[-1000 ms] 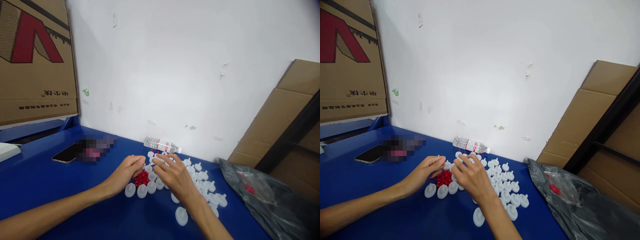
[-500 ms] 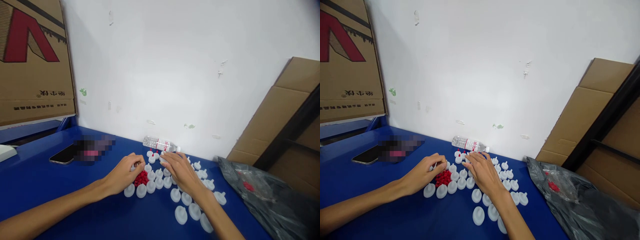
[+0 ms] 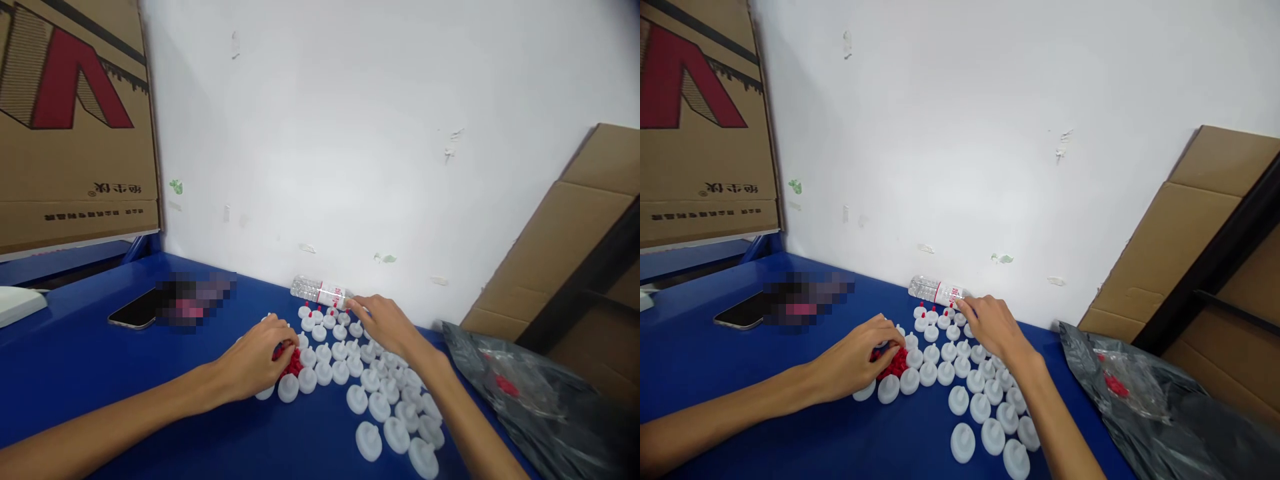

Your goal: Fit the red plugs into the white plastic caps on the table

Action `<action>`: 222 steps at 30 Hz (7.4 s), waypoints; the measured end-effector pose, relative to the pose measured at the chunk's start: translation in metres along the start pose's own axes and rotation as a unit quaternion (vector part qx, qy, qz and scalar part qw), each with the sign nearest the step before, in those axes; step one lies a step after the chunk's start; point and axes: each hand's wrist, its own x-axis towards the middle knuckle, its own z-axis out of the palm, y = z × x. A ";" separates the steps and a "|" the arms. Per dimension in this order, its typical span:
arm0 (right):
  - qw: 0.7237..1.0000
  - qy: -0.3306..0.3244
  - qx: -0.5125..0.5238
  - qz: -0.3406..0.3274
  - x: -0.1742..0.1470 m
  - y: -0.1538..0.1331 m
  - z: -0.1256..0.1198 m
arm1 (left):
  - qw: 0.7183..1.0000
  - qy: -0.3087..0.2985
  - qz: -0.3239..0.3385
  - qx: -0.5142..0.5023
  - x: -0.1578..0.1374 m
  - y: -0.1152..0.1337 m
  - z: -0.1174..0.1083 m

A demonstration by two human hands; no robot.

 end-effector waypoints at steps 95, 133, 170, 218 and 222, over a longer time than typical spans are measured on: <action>0.991 -0.108 -0.019 0.079 0.019 0.001 0.024 | 0.997 0.042 0.023 -0.052 -0.001 0.005 -0.005; 0.994 -0.029 0.103 -0.025 0.015 -0.052 -0.019 | 0.997 0.072 -0.020 0.023 0.002 0.006 -0.007; 0.994 -0.087 -0.047 -0.039 0.017 -0.030 0.000 | 0.988 0.070 -0.080 -0.116 0.001 0.007 -0.009; 0.982 -0.045 0.154 -0.100 0.013 -0.071 -0.010 | 0.995 0.066 -0.064 -0.043 -0.001 0.005 -0.009; 0.968 -0.071 0.199 -0.132 0.007 -0.093 -0.014 | 0.997 0.057 -0.041 -0.006 -0.001 0.002 -0.006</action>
